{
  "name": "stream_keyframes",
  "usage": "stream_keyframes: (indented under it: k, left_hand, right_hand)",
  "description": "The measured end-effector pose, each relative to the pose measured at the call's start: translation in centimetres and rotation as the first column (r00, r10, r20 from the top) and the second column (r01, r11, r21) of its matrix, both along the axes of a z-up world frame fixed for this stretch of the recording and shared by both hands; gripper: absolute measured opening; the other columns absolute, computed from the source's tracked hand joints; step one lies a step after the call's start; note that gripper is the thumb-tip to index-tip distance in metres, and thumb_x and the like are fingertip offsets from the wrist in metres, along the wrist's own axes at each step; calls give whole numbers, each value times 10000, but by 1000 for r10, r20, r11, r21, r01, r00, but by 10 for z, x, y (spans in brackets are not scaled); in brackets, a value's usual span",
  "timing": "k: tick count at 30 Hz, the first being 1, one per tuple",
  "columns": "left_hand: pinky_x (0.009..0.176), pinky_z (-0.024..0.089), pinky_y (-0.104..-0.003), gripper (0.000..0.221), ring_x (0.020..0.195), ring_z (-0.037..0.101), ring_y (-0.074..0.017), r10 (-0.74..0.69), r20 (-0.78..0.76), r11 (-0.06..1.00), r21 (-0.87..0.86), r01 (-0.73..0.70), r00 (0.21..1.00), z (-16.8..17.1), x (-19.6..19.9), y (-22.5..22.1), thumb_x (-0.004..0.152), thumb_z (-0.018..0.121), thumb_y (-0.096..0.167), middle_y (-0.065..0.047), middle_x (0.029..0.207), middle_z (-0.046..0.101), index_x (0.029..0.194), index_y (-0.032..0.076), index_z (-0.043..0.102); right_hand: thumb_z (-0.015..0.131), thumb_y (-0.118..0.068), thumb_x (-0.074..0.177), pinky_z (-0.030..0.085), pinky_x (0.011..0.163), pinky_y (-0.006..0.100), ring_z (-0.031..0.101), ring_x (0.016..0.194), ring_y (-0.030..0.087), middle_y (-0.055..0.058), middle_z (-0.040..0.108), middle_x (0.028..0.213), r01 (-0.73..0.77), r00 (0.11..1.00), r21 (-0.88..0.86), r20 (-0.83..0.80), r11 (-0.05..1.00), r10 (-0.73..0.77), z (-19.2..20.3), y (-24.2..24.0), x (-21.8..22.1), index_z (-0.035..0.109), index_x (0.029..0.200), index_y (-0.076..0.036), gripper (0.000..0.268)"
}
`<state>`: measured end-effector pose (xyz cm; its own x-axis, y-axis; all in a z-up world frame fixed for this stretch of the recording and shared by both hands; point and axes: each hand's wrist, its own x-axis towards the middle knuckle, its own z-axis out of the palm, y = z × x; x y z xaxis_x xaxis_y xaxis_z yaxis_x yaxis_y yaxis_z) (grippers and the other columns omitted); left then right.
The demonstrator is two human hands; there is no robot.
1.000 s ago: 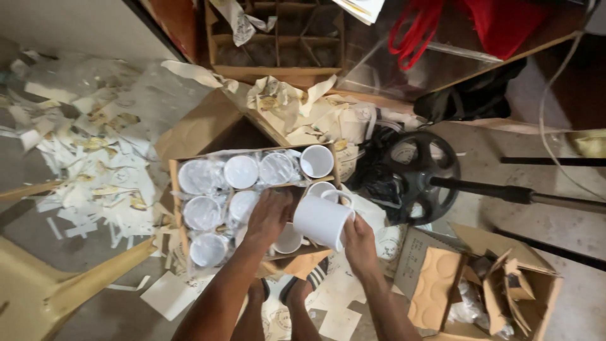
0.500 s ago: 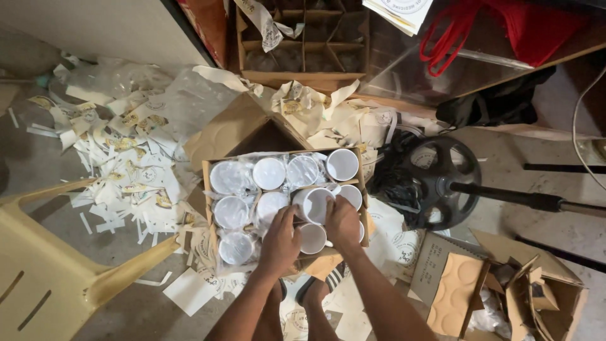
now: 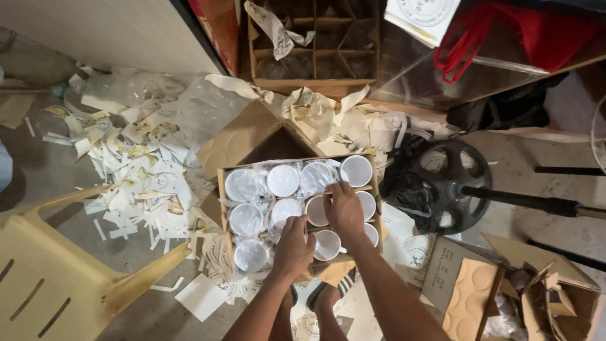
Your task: Unpacking white ceramic mugs from a shipping box and organizing them into a cardboard tray.
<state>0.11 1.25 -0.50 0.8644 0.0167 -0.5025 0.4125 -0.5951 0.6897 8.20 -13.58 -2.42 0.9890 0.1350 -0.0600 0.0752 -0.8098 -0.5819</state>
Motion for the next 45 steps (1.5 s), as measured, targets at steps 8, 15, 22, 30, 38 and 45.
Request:
stream_keyframes:
  k: [8, 15, 22, 30, 38, 45]
  left_hand:
    - [1002, 496, -444, 410, 1210, 589, -342, 57, 101, 994, -99, -47, 993, -2, -9, 32, 932, 635, 168, -154, 1285, 577, 1316, 50, 550]
    - [981, 509, -412, 410, 1139, 629, -287, 120, -71, 978, -165, -130, 990, -5, -10, 44, 934, 624, 166, -138, 1273, 596, 1329, 73, 560]
    - [948, 549, -367, 417, 1078, 686, -218, 271, -84, 917, -281, -283, 959, -24, 13, 48, 967, 568, 270, -88, 1284, 665, 1337, 79, 592]
    - [892, 552, -459, 704, 1179, 614, -293, 423, -684, 175, -581, -795, 594, 37, 66, 49, 890, 578, 568, -135, 1359, 596, 1433, 124, 511]
    - [1056, 539, -524, 794, 1228, 662, -315, -277, -565, -213, -753, -623, 777, 71, 40, 29, 936, 581, 538, -177, 1385, 622, 1547, 62, 408]
    - [1038, 550, -495, 730, 1209, 666, -363, -123, -641, -426, -655, -624, 757, 95, 27, -2, 989, 484, 496, -234, 1395, 602, 1528, 9, 403]
  right_hand:
    - [725, -242, 877, 545, 779, 532, 686, 926, 435, 230, 692, 1133, 200, 944, -193, -225, 961, -241, -40, 29, 22, 496, 1246, -64, 470]
    - [525, -277, 1109, 598, 738, 521, 745, 852, 417, 246, 752, 937, 120, 867, -455, -385, 883, -316, -79, 23, 40, 436, 1271, -93, 260]
    - [658, -284, 899, 556, 690, 543, 709, 751, 434, 222, 721, 812, 158, 962, -230, -182, 960, -202, 16, 17, 41, 459, 1246, -52, 463]
    - [624, -229, 891, 558, 619, 451, 709, 605, 326, 157, 722, 717, -117, 960, 1, -255, 993, 113, 171, -14, 17, 546, 1296, -88, 435]
    - [842, -162, 808, 629, 645, 341, 700, 853, 193, 190, 613, 1224, -46, 997, 269, 76, 962, 26, 220, -16, -22, 545, 1279, 23, 587]
    - [811, -119, 805, 609, 571, 316, 752, 880, 190, 68, 721, 1003, 243, 968, 276, -130, 930, -215, 222, -22, -56, 675, 1069, -50, 305]
